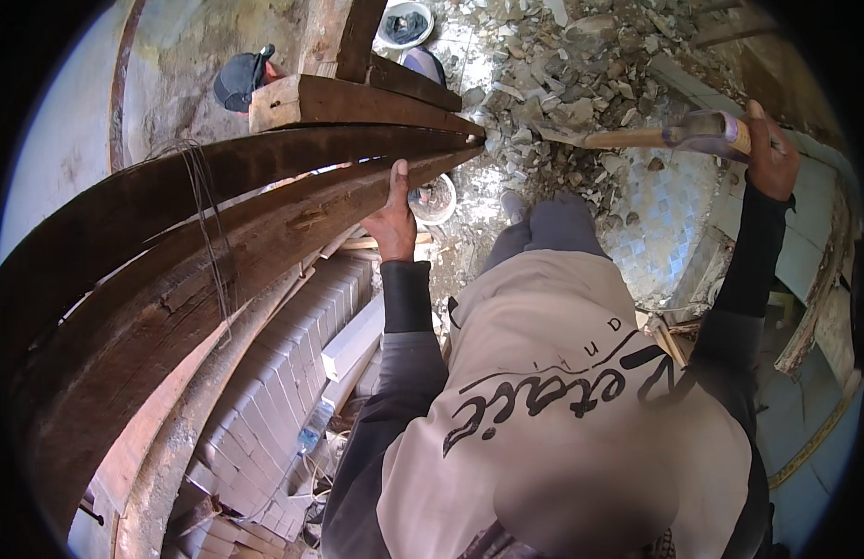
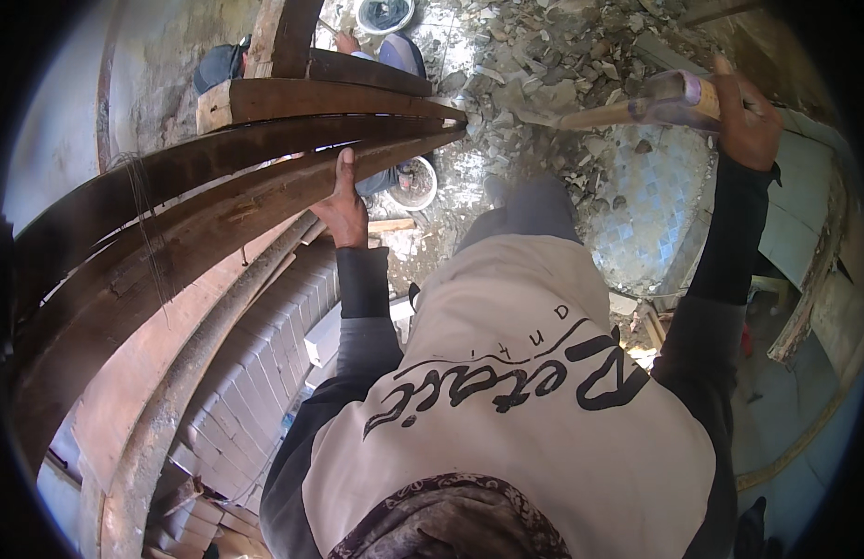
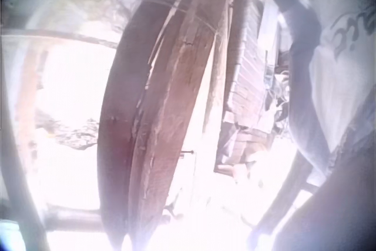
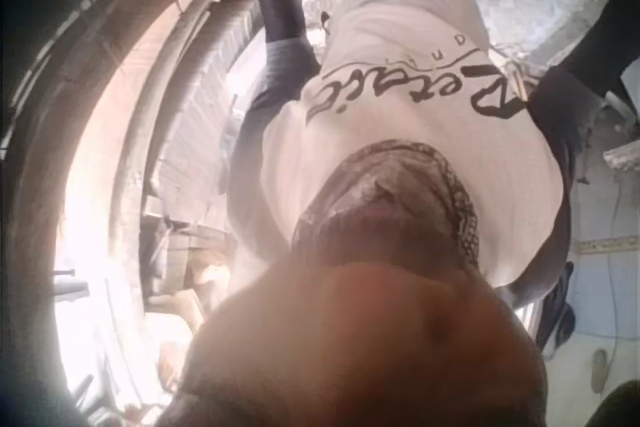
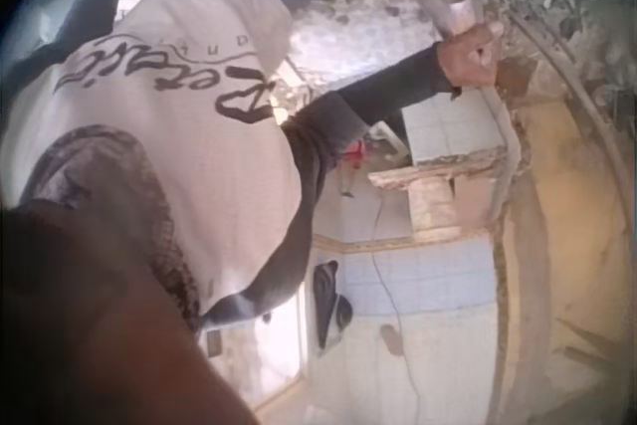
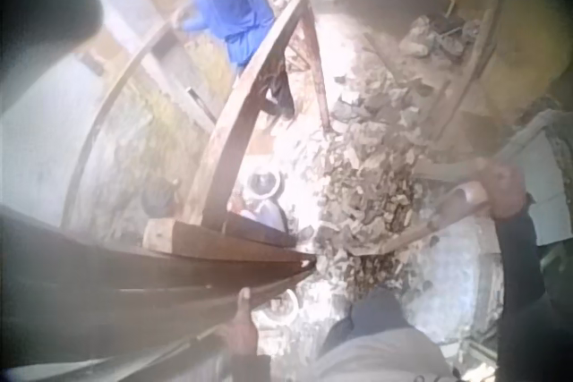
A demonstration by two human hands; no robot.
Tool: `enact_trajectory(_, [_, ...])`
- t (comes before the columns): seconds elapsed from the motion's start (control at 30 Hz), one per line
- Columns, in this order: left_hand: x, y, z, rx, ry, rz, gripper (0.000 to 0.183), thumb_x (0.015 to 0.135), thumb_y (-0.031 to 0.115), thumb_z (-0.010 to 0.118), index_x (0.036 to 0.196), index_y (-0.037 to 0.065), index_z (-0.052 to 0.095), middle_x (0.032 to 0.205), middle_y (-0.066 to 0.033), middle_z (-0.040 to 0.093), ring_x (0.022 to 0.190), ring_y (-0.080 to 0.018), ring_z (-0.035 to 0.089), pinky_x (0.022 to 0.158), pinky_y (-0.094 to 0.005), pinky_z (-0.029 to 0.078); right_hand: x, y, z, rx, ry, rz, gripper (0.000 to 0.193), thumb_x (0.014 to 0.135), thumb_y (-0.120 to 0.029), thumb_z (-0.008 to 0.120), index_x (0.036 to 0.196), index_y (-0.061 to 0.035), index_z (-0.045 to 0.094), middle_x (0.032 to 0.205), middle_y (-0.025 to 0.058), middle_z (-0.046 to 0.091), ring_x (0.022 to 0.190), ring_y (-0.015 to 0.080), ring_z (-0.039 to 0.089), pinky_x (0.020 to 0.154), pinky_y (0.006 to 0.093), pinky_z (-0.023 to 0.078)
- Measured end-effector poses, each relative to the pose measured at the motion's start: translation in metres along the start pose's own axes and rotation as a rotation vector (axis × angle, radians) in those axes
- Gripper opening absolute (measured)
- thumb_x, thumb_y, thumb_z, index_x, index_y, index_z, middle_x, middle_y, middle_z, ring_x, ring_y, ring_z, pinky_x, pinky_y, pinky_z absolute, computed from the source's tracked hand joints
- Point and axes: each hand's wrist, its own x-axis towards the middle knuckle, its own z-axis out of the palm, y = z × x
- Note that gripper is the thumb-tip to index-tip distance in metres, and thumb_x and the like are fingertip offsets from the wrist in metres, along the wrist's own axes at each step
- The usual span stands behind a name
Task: The person uses a pickaxe to break up a concrete floor, repeatedly striking and prying at the surface to create rubble. Other workers are visible nearby, but the camera wearer focuses on breaking the floor in a confined area.
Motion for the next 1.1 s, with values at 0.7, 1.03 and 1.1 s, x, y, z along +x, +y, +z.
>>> enact_trajectory(0.7, [0.0, 0.016, -0.004, 0.185, -0.019, -0.242, 0.057, 0.09, 0.031, 0.07, 0.125, -0.013, 0.057, 0.131, -0.0186, 0.059, 0.125, -0.0233, 0.052, 0.112, -0.0389, 0.031, -0.018, 0.007, -0.016, 0.18, 0.01, -0.178, 0.023, 0.096, -0.016, 0.065, 0.088, 0.0053, 0.07, 0.075, 0.0018, 0.065, 0.07, 0.0051, 0.055, 0.061, 0.0237, 0.044])
enact_trajectory(1.03, [0.011, -0.028, -0.034, 0.71, -0.356, 0.344, 0.05, 0.098, 0.008, 0.033, 0.147, 0.011, 0.04, 0.149, -0.0151, 0.044, 0.137, -0.0247, 0.044, 0.112, -0.0355, 0.03, -0.034, 0.003, -0.024, 0.076, -0.052, -0.24, 0.019, 0.093, -0.015, 0.067, 0.09, 0.0038, 0.071, 0.07, 0.0041, 0.063, 0.066, 0.0072, 0.054, 0.06, 0.0254, 0.044])
enact_trajectory(1.1, [0.012, -0.027, -0.035, 0.501, -0.391, -0.061, 0.054, 0.098, 0.015, 0.03, 0.15, 0.002, 0.029, 0.156, -0.0149, 0.03, 0.144, -0.0227, 0.028, 0.119, -0.0346, 0.016, -0.044, 0.0, -0.021, 0.032, 0.052, -0.227, 0.019, 0.093, -0.015, 0.067, 0.093, 0.0033, 0.072, 0.069, 0.0057, 0.064, 0.066, 0.0092, 0.058, 0.061, 0.0267, 0.047])
